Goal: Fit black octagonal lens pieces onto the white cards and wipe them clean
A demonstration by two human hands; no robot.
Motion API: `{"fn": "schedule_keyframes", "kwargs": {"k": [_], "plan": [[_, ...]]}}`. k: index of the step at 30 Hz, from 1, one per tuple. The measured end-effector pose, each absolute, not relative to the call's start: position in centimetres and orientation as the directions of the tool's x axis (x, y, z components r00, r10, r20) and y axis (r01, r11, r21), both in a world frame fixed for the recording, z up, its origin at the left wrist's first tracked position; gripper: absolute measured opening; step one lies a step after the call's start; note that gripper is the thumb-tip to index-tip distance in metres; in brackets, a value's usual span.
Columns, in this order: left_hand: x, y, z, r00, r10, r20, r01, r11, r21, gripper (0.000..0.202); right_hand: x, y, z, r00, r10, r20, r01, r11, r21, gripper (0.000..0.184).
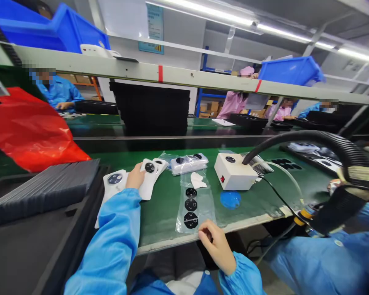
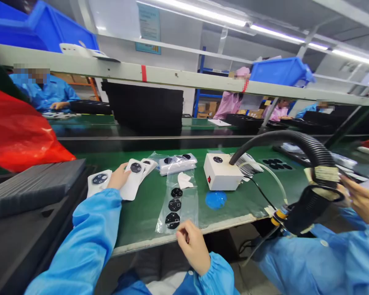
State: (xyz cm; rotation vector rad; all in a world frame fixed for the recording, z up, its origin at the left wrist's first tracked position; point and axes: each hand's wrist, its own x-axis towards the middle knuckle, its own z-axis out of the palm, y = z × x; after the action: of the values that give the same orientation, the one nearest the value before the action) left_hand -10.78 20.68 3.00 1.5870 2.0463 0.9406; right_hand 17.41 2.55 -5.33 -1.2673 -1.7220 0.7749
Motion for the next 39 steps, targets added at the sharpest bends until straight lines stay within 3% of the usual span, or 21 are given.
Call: {"fn": "schedule_keyframes", "kwargs": {"k": [6, 12, 19, 28, 39], "plan": [[-11.8, 18.4, 1.1, -0.427, 0.872, 0.240, 0.848, 0.293, 0.442, 0.045, 16.8, 3.0, -4.7, -0.165, 0.939, 0.303, 0.496, 0.345, -0.797, 0.012], [-13.0, 16.5, -0.3, -0.506, 0.838, 0.205, 0.838, 0.421, 0.348, 0.042, 17.5, 2.8, -4.1, -0.243, 0.918, 0.315, 0.534, 0.397, -0.746, 0.012], [-13.1, 16.9, -0.3, -0.527, 0.830, 0.181, 0.832, 0.461, 0.308, 0.043, 18.8, 3.6, -2.8, -0.254, 0.900, 0.354, 0.653, 0.430, -0.623, 0.016], [-12.9, 16.5, -0.2, -0.525, 0.806, 0.273, 0.840, 0.441, 0.315, 0.039, 19.4, 13.3, -2.9, -0.302, 0.899, 0.316, 0.844, 0.406, -0.350, 0.022], [-13.5, 16.7, -0.6, -0.558, 0.775, 0.296, 0.812, 0.437, 0.387, 0.040, 20.1, 14.6, -5.8, -0.322, 0.885, 0.336, 0.849, 0.427, -0.311, 0.021]]}}
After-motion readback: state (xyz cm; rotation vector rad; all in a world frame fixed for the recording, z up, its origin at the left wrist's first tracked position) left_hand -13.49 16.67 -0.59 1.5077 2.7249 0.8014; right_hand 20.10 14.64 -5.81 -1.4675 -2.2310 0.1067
